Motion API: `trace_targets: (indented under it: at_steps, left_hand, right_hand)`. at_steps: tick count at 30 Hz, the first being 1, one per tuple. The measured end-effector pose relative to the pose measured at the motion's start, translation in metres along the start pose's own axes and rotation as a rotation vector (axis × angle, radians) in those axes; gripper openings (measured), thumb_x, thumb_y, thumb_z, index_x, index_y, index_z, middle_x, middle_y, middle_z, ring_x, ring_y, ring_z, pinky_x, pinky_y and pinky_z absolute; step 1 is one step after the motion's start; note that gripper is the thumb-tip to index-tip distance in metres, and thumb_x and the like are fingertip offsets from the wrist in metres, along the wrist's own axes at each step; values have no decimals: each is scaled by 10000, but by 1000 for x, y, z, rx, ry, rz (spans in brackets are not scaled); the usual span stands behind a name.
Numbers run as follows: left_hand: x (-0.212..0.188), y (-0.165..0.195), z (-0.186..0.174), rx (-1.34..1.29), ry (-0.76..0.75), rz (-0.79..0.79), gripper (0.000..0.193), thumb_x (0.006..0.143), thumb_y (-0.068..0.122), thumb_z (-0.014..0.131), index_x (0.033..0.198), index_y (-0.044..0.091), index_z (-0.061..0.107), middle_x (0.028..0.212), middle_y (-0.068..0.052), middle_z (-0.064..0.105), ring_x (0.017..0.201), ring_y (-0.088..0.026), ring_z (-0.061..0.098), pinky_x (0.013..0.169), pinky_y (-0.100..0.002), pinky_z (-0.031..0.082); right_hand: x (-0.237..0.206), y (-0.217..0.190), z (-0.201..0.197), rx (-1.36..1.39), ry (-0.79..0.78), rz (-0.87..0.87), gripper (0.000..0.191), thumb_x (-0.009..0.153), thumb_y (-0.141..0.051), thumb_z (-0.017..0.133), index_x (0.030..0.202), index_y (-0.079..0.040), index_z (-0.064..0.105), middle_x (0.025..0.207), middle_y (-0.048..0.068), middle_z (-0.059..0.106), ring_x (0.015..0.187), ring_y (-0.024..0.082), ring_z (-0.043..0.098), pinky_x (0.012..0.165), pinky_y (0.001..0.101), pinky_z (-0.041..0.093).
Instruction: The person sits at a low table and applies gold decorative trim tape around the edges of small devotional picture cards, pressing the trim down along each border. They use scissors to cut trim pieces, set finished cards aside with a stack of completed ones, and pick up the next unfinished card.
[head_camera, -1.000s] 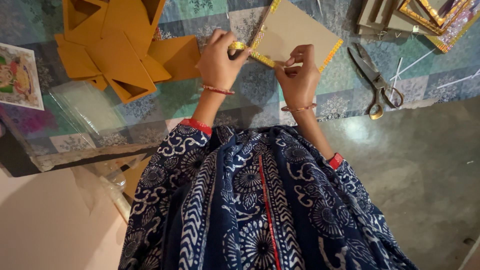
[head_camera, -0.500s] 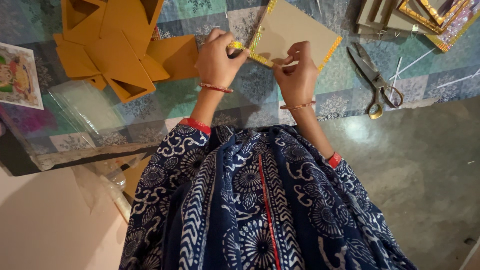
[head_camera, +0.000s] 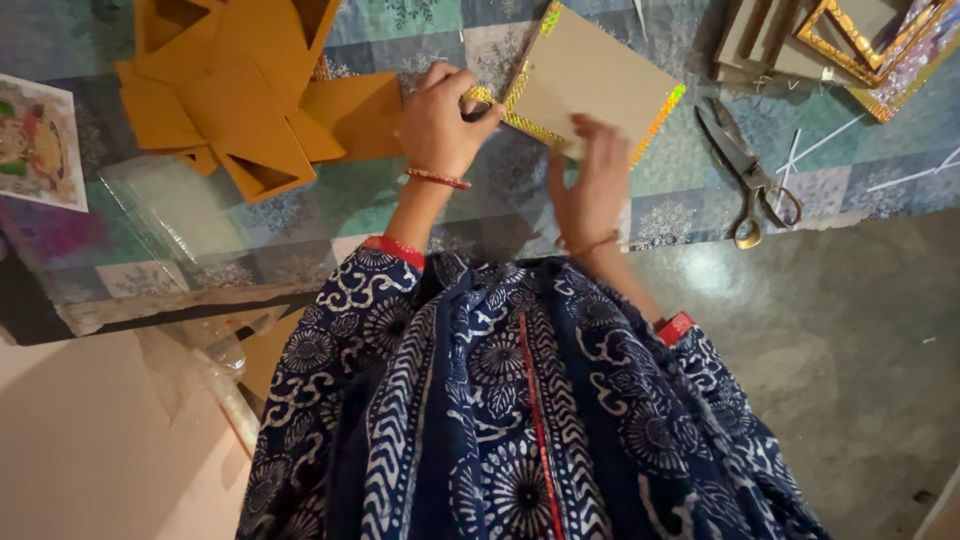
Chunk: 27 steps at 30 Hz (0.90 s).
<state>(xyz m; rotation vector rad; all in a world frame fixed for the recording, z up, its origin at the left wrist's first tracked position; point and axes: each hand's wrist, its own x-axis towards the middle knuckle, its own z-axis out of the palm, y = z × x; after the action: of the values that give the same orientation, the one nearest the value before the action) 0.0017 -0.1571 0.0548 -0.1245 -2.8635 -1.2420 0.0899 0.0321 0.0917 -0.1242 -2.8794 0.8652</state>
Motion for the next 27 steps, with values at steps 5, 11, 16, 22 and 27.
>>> trace_targets:
  at_steps: [5, 11, 16, 22, 27]
  left_hand:
    - [-5, -9, 10, -33, -15, -15, 362, 722, 317, 910, 912, 87, 705, 930, -44, 647, 774, -262, 665, 647, -422, 525]
    - [0, -14, 9, -51, 29, 39, 378, 706, 322, 908, 925, 87, 709, 907, -50, 642, 746, -265, 659, 635, -420, 522]
    - [-5, -13, 4, -25, -25, -31, 358, 710, 309, 908, 827, 71, 668, 876, -53, 639, 736, -272, 656, 610, -437, 502]
    - [-4, -12, 2, -97, 14, 57, 334, 733, 292, 849, 879, 56, 665, 879, -89, 619, 738, -287, 650, 628, -434, 513]
    - [0, -20, -8, -86, -30, 150, 454, 835, 375, 854, 748, 27, 577, 822, -116, 604, 769, -318, 624, 642, -429, 469]
  right_hand:
    - [-32, -3, 26, -293, -377, -164, 898, 950, -508, 647, 1604, -8, 289, 1669, 162, 266, 1557, 318, 176, 1246, 546, 138]
    - [-52, 14, 4, -270, -349, -81, 802, 1014, -429, 607, 1636, -42, 281, 1715, 132, 264, 1603, 303, 179, 1286, 542, 145]
    - [-42, 6, 10, -203, -318, -60, 722, 1046, -413, 613, 1622, -86, 327, 1670, 76, 362, 1607, 322, 247, 1322, 534, 181]
    - [-18, 8, 17, -281, -299, -204, 945, 944, -523, 709, 1666, -114, 256, 1725, 111, 285, 1613, 329, 206, 1295, 573, 163]
    - [20, 25, -7, -293, -254, -106, 1392, 580, -796, 861, 1629, -150, 214, 1648, 307, 108, 1507, 546, 43, 1127, 779, 57]
